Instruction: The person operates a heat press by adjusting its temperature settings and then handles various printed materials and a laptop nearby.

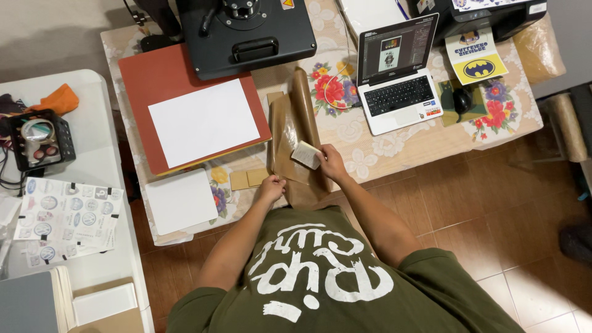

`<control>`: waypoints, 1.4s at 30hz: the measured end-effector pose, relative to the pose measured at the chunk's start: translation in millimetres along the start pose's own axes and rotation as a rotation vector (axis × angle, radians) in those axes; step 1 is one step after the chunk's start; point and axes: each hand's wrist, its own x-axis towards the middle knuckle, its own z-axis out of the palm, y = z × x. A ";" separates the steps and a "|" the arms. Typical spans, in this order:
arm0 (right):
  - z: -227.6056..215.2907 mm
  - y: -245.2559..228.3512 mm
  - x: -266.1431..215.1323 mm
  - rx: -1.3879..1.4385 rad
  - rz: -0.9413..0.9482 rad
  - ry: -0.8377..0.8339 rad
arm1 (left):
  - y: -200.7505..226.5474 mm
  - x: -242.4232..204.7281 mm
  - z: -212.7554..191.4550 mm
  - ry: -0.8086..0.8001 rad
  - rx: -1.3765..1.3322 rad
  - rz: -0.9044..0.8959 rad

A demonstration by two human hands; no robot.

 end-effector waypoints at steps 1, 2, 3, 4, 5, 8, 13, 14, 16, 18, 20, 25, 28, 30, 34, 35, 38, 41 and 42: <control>0.4 -3.0 -0.5 -0.001 0.003 0.004 | 3.8 -0.7 -2.6 -0.004 0.002 0.002; 0.6 -5.6 -1.4 0.068 0.016 -0.020 | 7.6 -1.4 -4.9 0.000 0.064 0.008; 0.7 -8.0 -2.4 0.137 0.029 -0.044 | 11.5 -2.1 -6.9 0.004 0.127 0.014; 2.5 -4.3 -1.1 0.136 0.033 -0.039 | 12.9 -2.8 -10.4 -0.001 0.130 0.016; 4.2 -0.5 0.0 0.181 0.127 -0.055 | 14.3 -3.5 -13.8 0.003 0.158 0.003; 14.9 13.4 4.6 0.219 0.291 -0.072 | 22.9 -12.1 -20.1 -0.001 0.136 -0.006; 29.4 35.8 18.9 0.177 0.460 -0.050 | 28.7 -15.1 -29.0 0.047 0.093 0.027; 31.7 35.8 20.1 0.205 0.489 -0.025 | 19.4 -6.9 -26.6 0.111 0.175 0.046; 35.8 36.1 21.0 0.231 0.514 -0.003 | 15.0 -7.3 -27.1 0.179 0.253 0.064; 39.5 36.3 20.6 0.303 0.543 0.056 | 24.9 -24.7 -32.9 0.211 0.449 0.036; 41.6 37.5 21.7 0.308 0.561 0.044 | 25.5 -36.3 -35.0 0.216 0.484 0.068; 58.9 54.0 30.6 0.393 0.601 0.039 | 58.9 -97.3 -51.8 0.063 0.556 0.057; 56.0 53.4 33.0 0.372 0.584 -0.013 | 47.3 -102.9 -41.4 -0.132 0.535 0.043; 50.8 48.5 32.2 0.354 0.583 -0.042 | 64.8 -124.0 -49.1 -0.255 0.537 0.007; 51.1 52.1 30.8 0.281 0.561 -0.114 | 63.2 -116.8 -50.1 -0.309 0.557 -0.004; 53.8 58.7 33.3 0.261 0.555 -0.102 | 53.9 -106.7 -45.9 -0.247 0.546 0.010; 26.2 36.2 32.7 0.180 0.409 -0.045 | 61.2 -105.2 -53.8 -0.141 0.532 0.015; -30.8 -24.8 24.4 0.003 0.167 0.009 | 44.7 -75.9 -48.2 -0.095 0.503 0.031; -51.9 -48.3 21.8 -0.111 0.062 0.022 | 32.9 -58.7 -42.3 -0.090 0.479 0.057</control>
